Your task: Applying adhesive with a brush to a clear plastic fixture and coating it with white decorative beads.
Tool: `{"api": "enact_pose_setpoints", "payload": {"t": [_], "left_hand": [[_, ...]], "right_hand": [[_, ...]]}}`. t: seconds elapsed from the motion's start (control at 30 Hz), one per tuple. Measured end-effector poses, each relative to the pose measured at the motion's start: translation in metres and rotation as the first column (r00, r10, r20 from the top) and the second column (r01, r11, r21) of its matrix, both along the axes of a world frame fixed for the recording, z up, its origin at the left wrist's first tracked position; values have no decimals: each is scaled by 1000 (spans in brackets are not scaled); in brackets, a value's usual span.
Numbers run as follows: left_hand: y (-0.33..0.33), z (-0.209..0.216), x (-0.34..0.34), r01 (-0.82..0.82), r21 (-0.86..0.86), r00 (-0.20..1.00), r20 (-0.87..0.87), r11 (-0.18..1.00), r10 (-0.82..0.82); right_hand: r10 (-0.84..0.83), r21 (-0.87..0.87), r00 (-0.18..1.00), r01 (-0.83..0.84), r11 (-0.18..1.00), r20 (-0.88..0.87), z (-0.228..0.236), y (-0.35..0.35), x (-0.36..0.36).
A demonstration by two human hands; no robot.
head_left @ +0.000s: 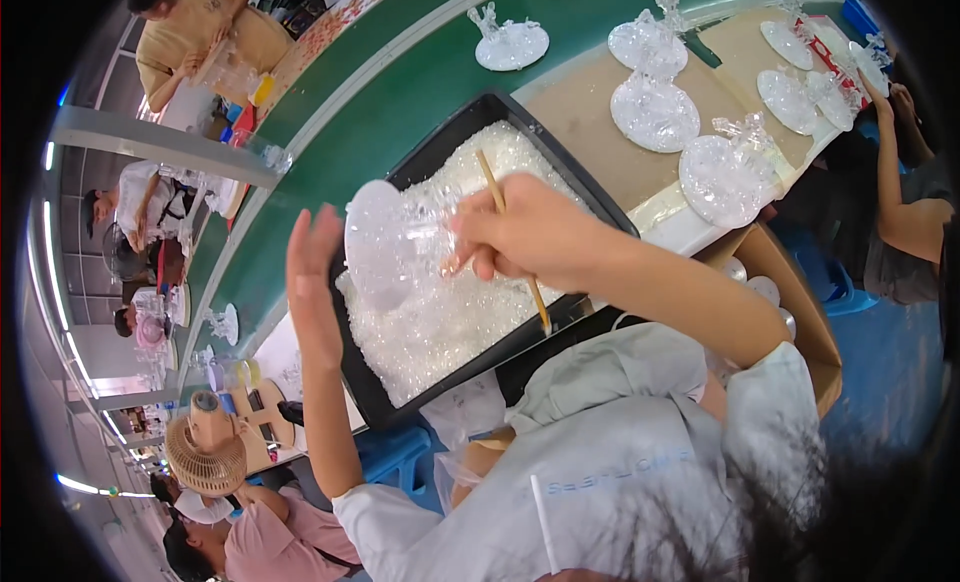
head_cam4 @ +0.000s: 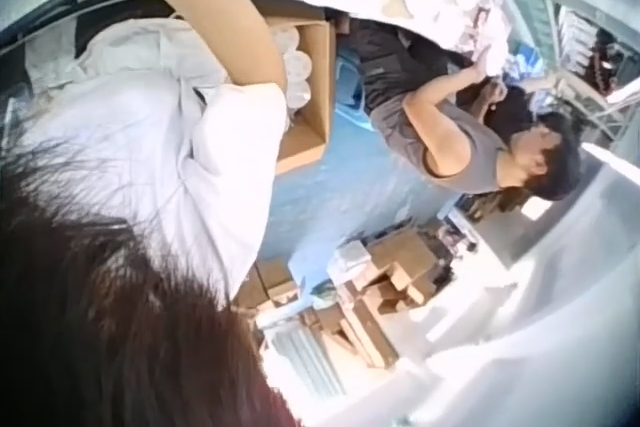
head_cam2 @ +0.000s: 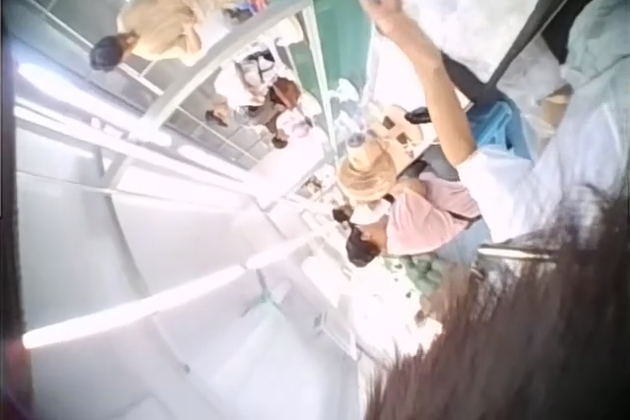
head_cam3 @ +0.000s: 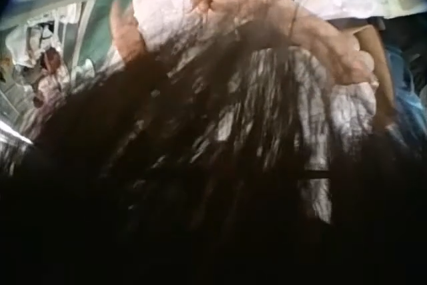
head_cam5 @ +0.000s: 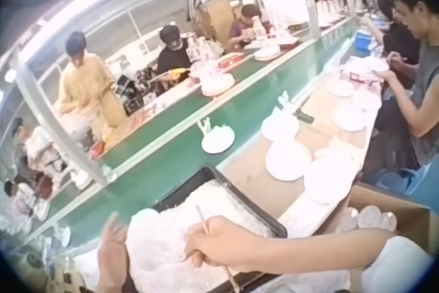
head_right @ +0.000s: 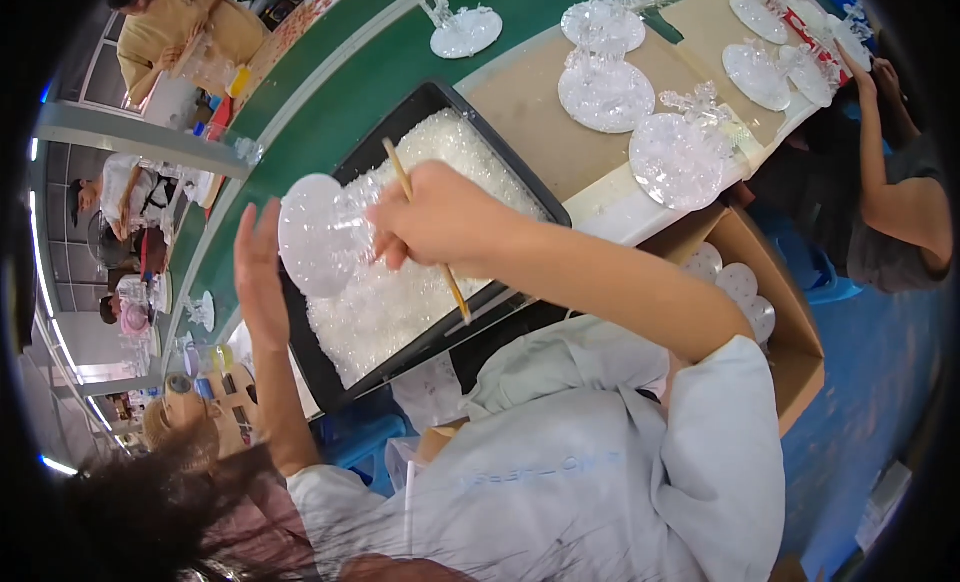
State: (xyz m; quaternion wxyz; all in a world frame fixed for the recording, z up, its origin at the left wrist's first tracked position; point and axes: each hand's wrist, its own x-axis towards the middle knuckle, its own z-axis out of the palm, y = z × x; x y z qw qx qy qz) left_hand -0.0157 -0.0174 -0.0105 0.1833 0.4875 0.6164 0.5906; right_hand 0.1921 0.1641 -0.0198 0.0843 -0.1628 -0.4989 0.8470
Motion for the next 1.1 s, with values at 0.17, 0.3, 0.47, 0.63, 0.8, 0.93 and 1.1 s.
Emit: {"api": "enact_pose_setpoints", "payload": {"t": [0.17, 0.3, 0.47, 0.63, 0.8, 0.93, 1.1], "left_hand": [[34, 58, 44, -19, -295, 583, -779, 955, -229], [65, 50, 60, -41, -210, 596, -789, 977, -145], [53, 44, 40, -208, -114, 648, -760, 972, 49], [52, 32, 41, -356, -178, 796, -572, 917, 198], [49, 20, 36, -326, -129, 813, -543, 936, 209], [46, 18, 40, -328, -149, 789, -587, 933, 183], [43, 20, 42, -377, -157, 778, -587, 913, 221]], "right_hand": [[32, 594, 995, -80, 801, 92, 47, 18, -12], [82, 648, 994, -11, 761, -79, 53, 19, -30], [33, 386, 973, 59, 920, -227, 68, 27, -8], [-448, 113, 745, 566, 816, -495, 28, 21, 17], [-308, 50, 718, 430, 901, -624, -26, 11, 18], [-269, 147, 823, 387, 910, -501, -17, -14, 24], [-214, 261, 873, 352, 899, -439, -19, -16, 24]]}}
